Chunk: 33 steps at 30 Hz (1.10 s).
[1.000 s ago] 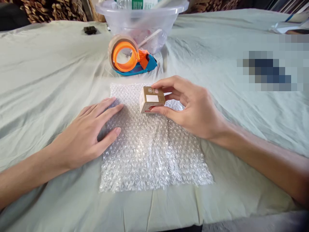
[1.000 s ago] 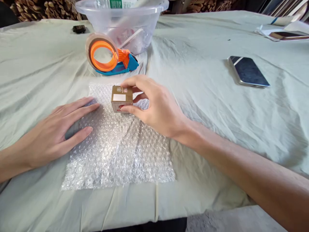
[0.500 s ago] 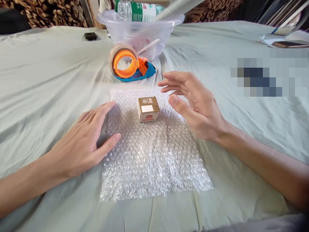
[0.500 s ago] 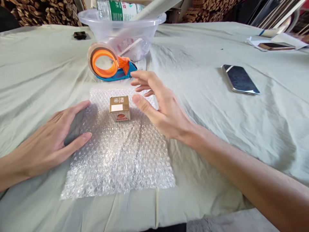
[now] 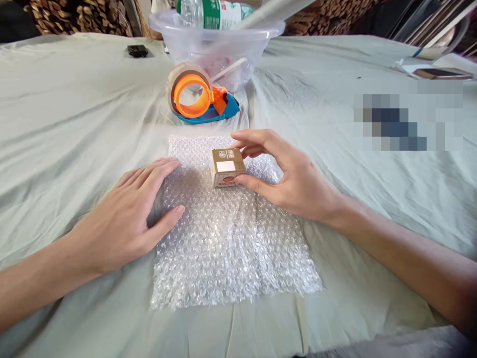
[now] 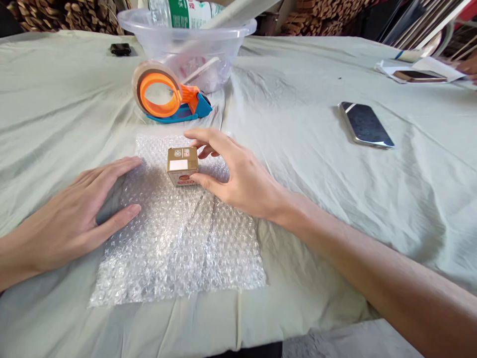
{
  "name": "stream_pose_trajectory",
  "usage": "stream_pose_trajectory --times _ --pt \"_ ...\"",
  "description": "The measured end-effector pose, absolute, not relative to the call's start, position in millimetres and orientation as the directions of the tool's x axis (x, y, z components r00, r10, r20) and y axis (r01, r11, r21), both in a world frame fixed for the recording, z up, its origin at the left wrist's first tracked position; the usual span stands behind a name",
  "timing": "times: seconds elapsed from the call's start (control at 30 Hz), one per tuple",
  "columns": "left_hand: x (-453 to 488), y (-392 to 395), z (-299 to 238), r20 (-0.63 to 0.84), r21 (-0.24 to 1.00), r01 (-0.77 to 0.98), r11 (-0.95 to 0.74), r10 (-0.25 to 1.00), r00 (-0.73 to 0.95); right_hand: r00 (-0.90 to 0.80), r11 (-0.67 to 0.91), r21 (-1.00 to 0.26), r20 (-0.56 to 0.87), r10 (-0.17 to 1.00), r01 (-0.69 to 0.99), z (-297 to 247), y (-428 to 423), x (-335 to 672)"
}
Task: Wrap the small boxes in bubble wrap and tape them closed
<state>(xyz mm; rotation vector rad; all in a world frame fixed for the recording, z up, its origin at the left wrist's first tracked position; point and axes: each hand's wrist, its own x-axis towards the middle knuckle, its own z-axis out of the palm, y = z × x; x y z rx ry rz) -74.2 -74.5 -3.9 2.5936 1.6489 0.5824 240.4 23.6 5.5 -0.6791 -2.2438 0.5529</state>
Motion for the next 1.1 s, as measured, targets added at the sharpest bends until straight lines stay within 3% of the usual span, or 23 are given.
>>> stream_pose_trajectory --times 0.27,0.37,0.47,0.6,0.73,0.9,1.1 --pt "-74 -76 -2 0.279 0.23 0.867 -0.442 0.884 0.376 -0.6 0.748 -0.594 0.492 0.63 0.298 10 22 242" --pt "-74 -78 1 0.253 0.255 0.88 -0.401 0.906 0.339 -0.458 0.676 -0.591 0.5 0.735 0.44 11 27 247" --pt "-75 -77 2 0.256 0.292 0.903 -0.316 0.935 0.244 -0.313 0.549 -0.506 0.478 0.821 0.665 11 33 255" --pt "-78 -76 1 0.348 0.313 0.896 -0.316 0.916 0.201 -0.26 0.432 -0.42 0.408 0.875 0.798 10 35 259" --pt "-76 -78 3 0.431 0.333 0.836 -0.436 0.859 0.276 -0.289 0.471 -0.47 0.409 0.866 0.747 14 26 254" --pt "-70 -82 10 0.473 0.358 0.738 -0.572 0.792 0.385 -0.237 0.441 -0.668 0.379 0.895 0.599 17 22 253" --pt "-57 -72 22 0.421 0.508 0.702 -0.498 0.855 0.302 -0.261 0.469 -0.815 0.397 0.88 0.341 14 19 252"
